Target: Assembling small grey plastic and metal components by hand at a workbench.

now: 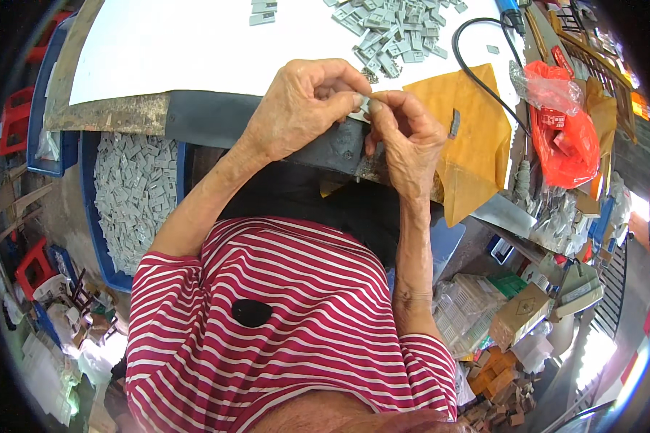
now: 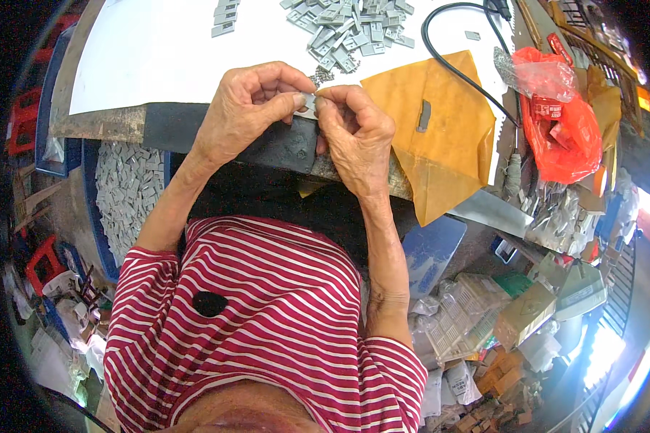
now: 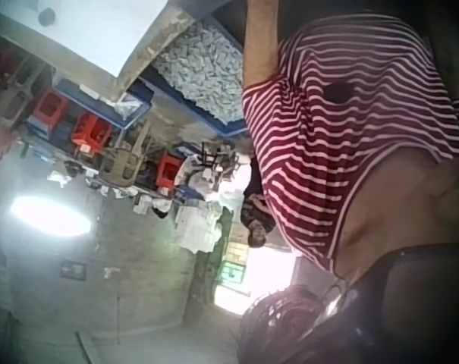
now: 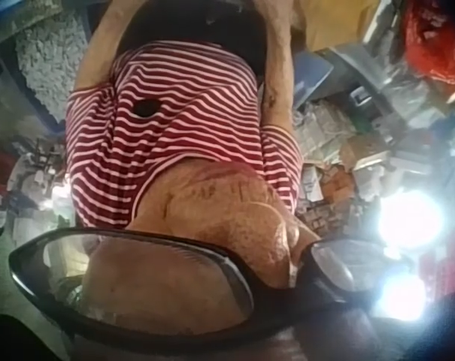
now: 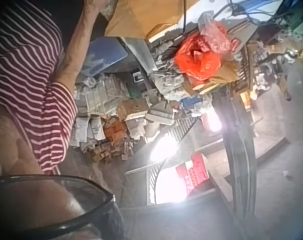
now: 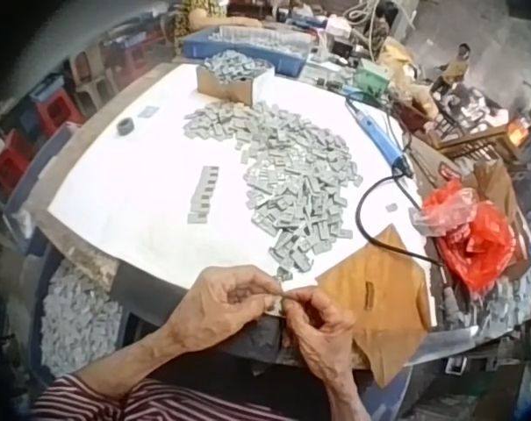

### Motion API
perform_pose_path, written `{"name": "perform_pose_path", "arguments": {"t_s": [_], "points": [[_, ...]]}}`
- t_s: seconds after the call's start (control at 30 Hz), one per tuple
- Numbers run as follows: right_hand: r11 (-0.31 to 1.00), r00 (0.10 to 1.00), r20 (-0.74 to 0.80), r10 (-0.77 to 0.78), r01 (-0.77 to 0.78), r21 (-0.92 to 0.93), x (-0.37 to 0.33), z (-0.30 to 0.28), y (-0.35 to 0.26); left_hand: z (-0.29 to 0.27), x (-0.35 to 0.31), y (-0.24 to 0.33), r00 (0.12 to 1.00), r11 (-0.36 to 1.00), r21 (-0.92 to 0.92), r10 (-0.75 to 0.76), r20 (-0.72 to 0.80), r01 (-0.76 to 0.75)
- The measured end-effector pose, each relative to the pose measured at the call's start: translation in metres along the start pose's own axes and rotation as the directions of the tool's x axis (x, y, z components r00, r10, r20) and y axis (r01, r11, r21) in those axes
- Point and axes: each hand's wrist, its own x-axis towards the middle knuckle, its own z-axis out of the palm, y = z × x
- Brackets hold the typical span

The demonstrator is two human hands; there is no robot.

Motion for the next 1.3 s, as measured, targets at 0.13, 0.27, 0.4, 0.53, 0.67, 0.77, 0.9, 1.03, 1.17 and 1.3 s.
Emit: {"name": "perform_pose_path", "arguments": {"t_s": [0.13, 0.27, 0.4, 0.53, 0.67, 0.77, 0.9, 1.03, 1.17, 1.3], "points": [[0.994, 0.999, 0.010, 0.046, -0.047, 0.098, 0.001, 0.000, 0.000, -0.002, -0.001, 0.002, 1.000, 1.000, 0.007, -0.001, 0.007, 0.000], [0.927, 0.992, 0.045, 0.119, -0.127, 0.353, 0.002, -0.003, 0.001, -0.001, 0.000, 0.004, 1.000, 1.000, -0.029, 0.004, -0.010, -0.005], [0.882, 0.990, 0.037, 0.139, -0.141, 0.449, 0.005, -0.004, 0.003, -0.002, 0.000, 0.006, 1.000, 0.999, -0.027, -0.021, 0.014, 0.022], [0.905, 0.991, 0.031, 0.128, -0.130, 0.405, 0.008, -0.005, -0.001, -0.002, -0.001, 0.005, 1.000, 1.000, -0.006, -0.021, 0.017, 0.021], [0.934, 0.992, 0.018, 0.129, -0.127, 0.335, 0.010, -0.003, -0.004, -0.003, -0.002, 0.009, 0.995, 0.983, 0.152, 0.104, -0.010, -0.102], [0.956, 0.994, 0.005, 0.113, -0.110, 0.271, 0.012, 0.000, -0.005, -0.005, -0.002, 0.010, 0.984, 0.937, 0.306, 0.179, -0.001, -0.170], [0.976, 0.995, -0.003, 0.095, -0.092, 0.199, 0.013, 0.005, -0.008, -0.007, -0.003, 0.009, 0.976, 0.882, 0.430, 0.219, -0.015, -0.191], [0.981, 0.997, 0.042, 0.068, -0.075, 0.178, 0.014, 0.008, -0.010, -0.011, -0.003, 0.010, 0.960, 0.869, 0.439, 0.274, -0.048, -0.227], [0.968, 0.997, 0.058, 0.042, -0.055, 0.245, 0.016, 0.013, -0.007, -0.023, -0.004, 0.008, 0.937, 0.837, 0.480, 0.340, -0.083, -0.262], [0.975, 0.998, 0.041, 0.038, -0.046, 0.217, 0.013, 0.011, -0.008, -0.049, -0.007, 0.003, 0.916, 0.759, 0.616, 0.374, -0.144, -0.213]]}}
